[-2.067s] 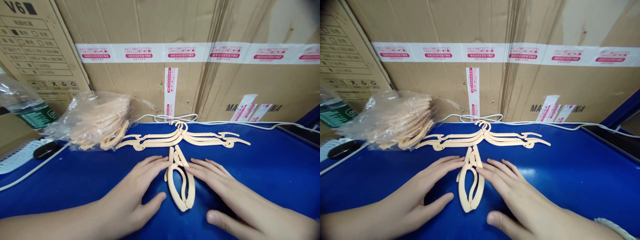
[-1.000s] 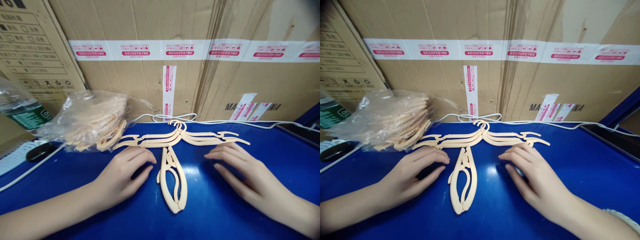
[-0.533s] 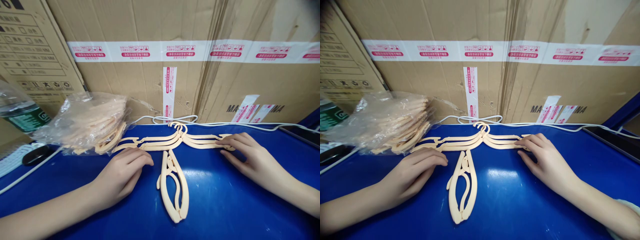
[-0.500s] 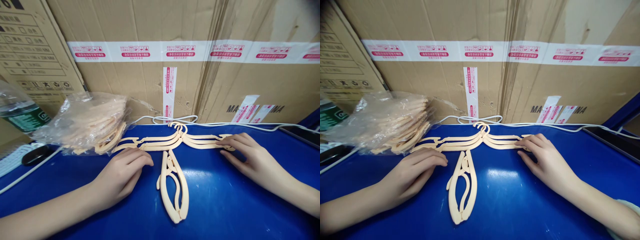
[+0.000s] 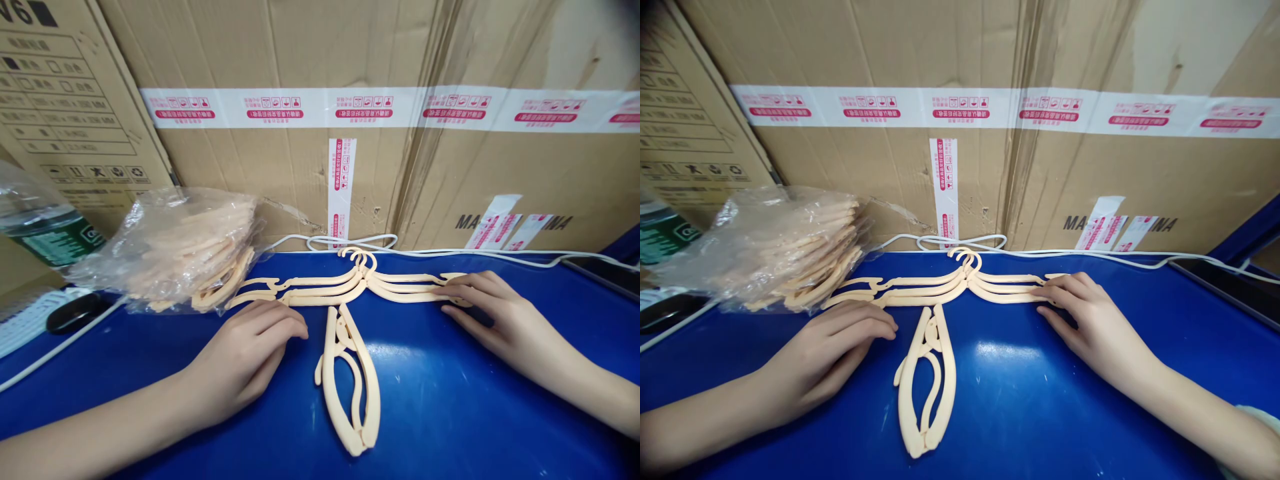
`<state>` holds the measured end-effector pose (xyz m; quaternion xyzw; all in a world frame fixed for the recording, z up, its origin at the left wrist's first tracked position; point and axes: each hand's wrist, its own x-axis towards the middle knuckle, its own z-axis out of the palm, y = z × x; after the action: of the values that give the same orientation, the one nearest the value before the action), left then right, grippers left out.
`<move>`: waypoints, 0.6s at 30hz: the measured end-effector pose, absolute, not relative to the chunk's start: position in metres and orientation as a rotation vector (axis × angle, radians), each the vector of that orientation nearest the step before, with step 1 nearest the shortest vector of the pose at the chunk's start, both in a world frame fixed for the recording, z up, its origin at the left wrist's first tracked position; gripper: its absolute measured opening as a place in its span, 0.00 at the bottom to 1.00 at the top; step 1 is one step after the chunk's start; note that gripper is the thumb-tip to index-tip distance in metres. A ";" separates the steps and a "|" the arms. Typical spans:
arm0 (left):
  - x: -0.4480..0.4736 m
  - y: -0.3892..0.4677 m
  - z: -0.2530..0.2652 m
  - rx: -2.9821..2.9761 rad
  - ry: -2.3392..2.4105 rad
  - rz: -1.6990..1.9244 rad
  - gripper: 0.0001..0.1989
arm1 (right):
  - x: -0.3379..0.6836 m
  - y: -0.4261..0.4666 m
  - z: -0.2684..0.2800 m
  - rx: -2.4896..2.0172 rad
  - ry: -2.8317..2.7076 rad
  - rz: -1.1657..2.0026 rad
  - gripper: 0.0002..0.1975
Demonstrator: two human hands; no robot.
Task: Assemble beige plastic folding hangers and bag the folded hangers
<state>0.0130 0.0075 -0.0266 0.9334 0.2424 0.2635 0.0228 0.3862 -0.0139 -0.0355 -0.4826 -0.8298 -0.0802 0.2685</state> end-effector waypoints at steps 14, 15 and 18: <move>0.014 0.007 -0.027 2.879 0.725 0.831 0.13 | 0.384 -0.017 -0.038 -1.344 -2.295 -0.232 0.13; 0.014 0.007 -0.027 2.873 0.722 0.830 0.13 | 0.383 -0.017 -0.037 -1.340 -2.293 -0.223 0.13; 0.015 0.006 -0.026 2.875 0.718 0.832 0.13 | 0.381 -0.016 -0.036 -1.327 -2.244 -0.202 0.13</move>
<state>0.0145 0.0062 -0.0264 0.9336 0.2332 0.2703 0.0316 0.3807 -0.0163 -0.0359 -0.4901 -0.8285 -0.0748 0.2605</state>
